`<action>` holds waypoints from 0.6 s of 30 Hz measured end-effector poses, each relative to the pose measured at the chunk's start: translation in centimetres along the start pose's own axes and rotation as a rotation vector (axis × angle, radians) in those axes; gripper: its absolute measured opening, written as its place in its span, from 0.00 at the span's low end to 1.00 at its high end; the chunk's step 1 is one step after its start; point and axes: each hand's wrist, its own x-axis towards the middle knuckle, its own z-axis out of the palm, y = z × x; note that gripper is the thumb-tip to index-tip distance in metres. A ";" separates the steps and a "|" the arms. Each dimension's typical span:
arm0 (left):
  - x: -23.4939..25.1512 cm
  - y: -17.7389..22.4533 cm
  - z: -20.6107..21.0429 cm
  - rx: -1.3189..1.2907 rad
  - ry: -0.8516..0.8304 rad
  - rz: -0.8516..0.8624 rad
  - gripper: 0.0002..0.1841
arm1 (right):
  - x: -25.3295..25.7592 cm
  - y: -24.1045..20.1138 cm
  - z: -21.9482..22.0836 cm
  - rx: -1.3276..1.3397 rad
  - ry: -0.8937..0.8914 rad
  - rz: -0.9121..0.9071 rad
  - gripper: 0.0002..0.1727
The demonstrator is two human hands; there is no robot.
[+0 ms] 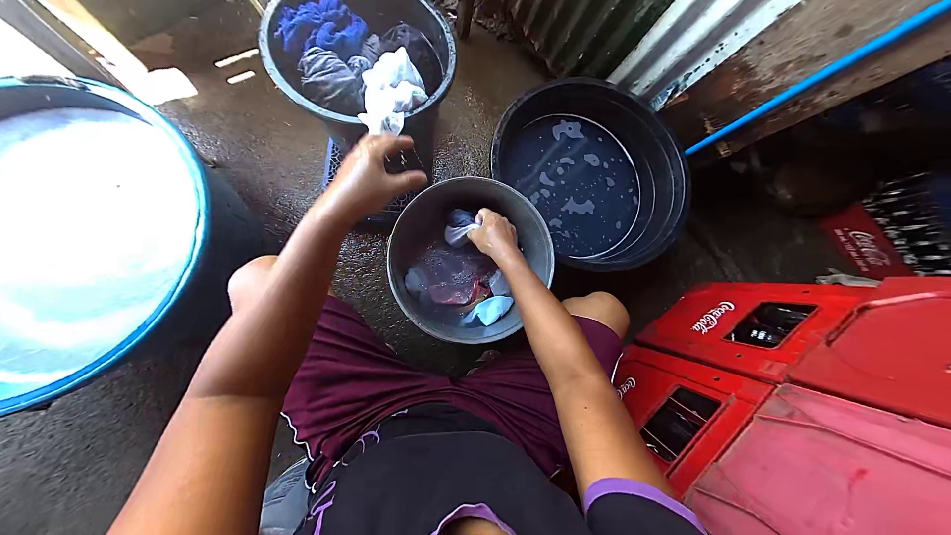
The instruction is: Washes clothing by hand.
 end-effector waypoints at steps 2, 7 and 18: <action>-1.6 0.4 2.9 -0.139 -0.126 -0.002 0.32 | -1.7 -0.3 -2.9 0.161 0.034 -0.070 0.19; -1.8 1.1 7.3 -0.438 -0.240 0.069 0.47 | -6.3 -1.9 -8.1 0.452 0.209 -0.406 0.11; -3.8 8.8 3.5 -0.410 0.503 0.573 0.13 | -13.7 -5.6 -16.2 0.610 0.618 -0.821 0.19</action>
